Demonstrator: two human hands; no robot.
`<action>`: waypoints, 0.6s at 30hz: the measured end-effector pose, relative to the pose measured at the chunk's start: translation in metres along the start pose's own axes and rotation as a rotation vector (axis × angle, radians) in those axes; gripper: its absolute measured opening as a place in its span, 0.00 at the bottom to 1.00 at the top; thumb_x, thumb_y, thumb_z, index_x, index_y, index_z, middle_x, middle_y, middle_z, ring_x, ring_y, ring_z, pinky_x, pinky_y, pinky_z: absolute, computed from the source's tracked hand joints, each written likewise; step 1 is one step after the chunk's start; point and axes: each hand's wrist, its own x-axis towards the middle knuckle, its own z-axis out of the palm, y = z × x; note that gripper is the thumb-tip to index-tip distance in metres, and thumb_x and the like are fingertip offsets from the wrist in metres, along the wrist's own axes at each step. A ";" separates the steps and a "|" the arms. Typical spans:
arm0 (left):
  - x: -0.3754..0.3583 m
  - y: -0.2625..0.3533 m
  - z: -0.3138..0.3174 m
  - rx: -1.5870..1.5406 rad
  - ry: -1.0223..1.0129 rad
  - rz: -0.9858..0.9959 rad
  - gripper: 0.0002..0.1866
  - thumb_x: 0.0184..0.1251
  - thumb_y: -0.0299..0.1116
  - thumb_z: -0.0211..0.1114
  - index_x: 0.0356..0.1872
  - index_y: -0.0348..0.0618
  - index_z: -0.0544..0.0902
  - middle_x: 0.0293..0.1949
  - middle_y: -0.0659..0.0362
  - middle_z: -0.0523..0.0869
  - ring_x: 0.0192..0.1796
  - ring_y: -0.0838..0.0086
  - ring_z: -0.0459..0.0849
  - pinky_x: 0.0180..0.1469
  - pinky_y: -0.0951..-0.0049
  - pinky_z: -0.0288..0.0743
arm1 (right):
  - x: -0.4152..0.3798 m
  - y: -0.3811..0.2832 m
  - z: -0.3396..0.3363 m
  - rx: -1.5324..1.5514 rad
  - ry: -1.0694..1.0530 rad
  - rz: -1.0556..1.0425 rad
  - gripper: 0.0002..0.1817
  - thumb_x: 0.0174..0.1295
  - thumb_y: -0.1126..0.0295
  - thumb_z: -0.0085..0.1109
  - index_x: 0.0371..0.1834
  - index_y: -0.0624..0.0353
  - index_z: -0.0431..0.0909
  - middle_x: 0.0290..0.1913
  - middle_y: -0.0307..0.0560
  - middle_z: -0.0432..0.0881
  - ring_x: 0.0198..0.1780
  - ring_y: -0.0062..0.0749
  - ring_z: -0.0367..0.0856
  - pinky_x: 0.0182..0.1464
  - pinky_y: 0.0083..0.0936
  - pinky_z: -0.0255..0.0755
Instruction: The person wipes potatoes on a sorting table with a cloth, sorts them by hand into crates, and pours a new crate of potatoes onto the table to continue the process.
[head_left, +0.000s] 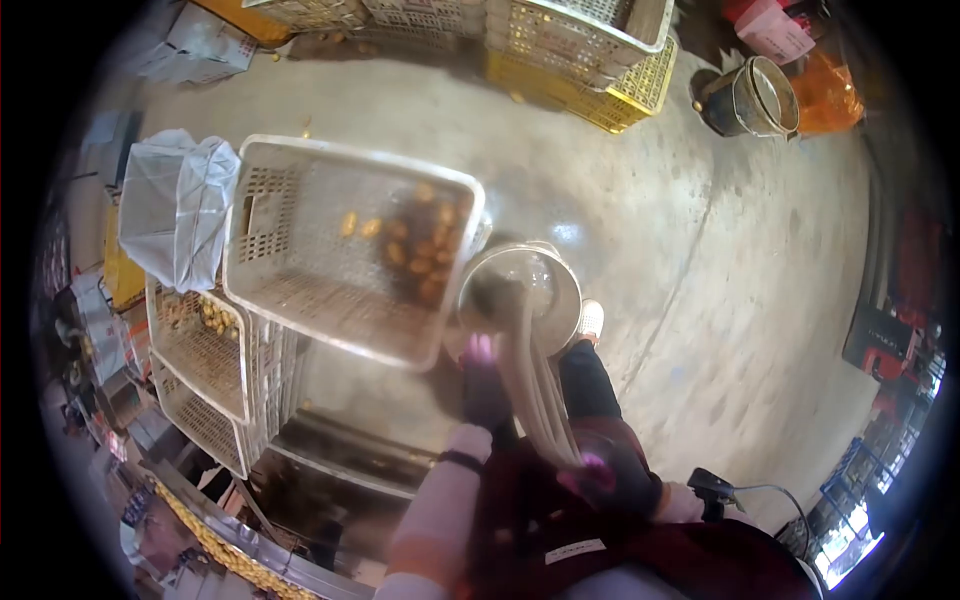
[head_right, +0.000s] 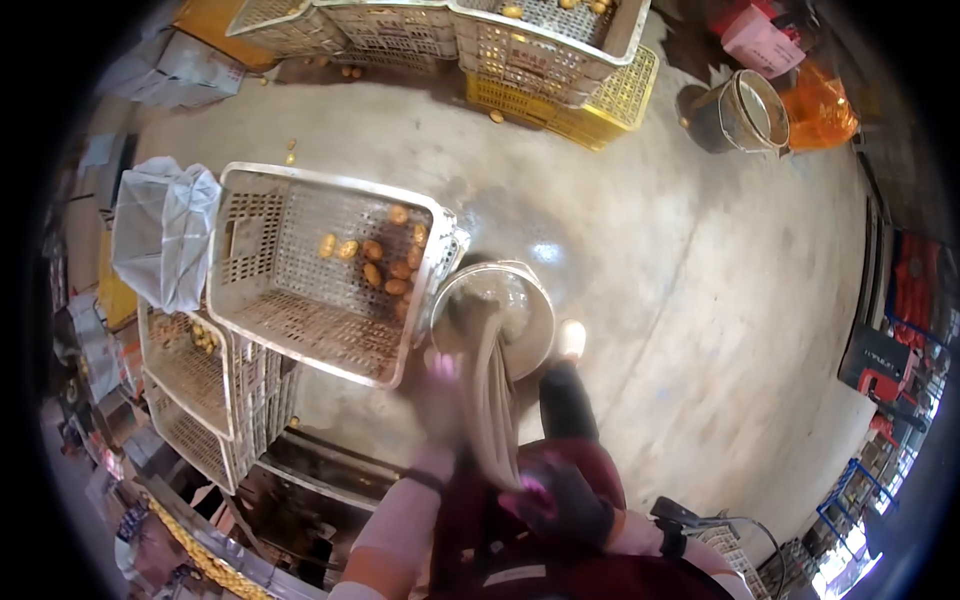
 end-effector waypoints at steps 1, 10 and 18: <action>0.006 0.000 0.008 -0.373 -0.015 -0.165 0.31 0.63 0.39 0.62 0.67 0.38 0.72 0.61 0.44 0.78 0.67 0.46 0.73 0.71 0.45 0.65 | -0.009 -0.006 -0.007 0.005 -0.046 0.017 0.21 0.61 0.68 0.71 0.56 0.61 0.78 0.40 0.55 0.85 0.35 0.40 0.86 0.35 0.32 0.77; 0.057 0.001 0.052 -1.979 -0.423 -0.641 0.27 0.73 0.39 0.57 0.69 0.35 0.71 0.61 0.47 0.79 0.68 0.54 0.76 0.71 0.52 0.68 | -0.023 0.025 -0.041 0.507 0.075 0.459 0.12 0.68 0.73 0.66 0.53 0.60 0.81 0.47 0.39 0.84 0.42 0.20 0.82 0.40 0.22 0.75; 0.038 0.062 0.042 -0.623 -0.008 -0.374 0.24 0.78 0.38 0.55 0.69 0.38 0.72 0.61 0.48 0.81 0.64 0.61 0.81 0.66 0.66 0.75 | 0.025 0.217 -0.046 0.247 0.222 0.613 0.27 0.73 0.47 0.58 0.66 0.53 0.72 0.53 0.46 0.80 0.53 0.32 0.79 0.62 0.28 0.73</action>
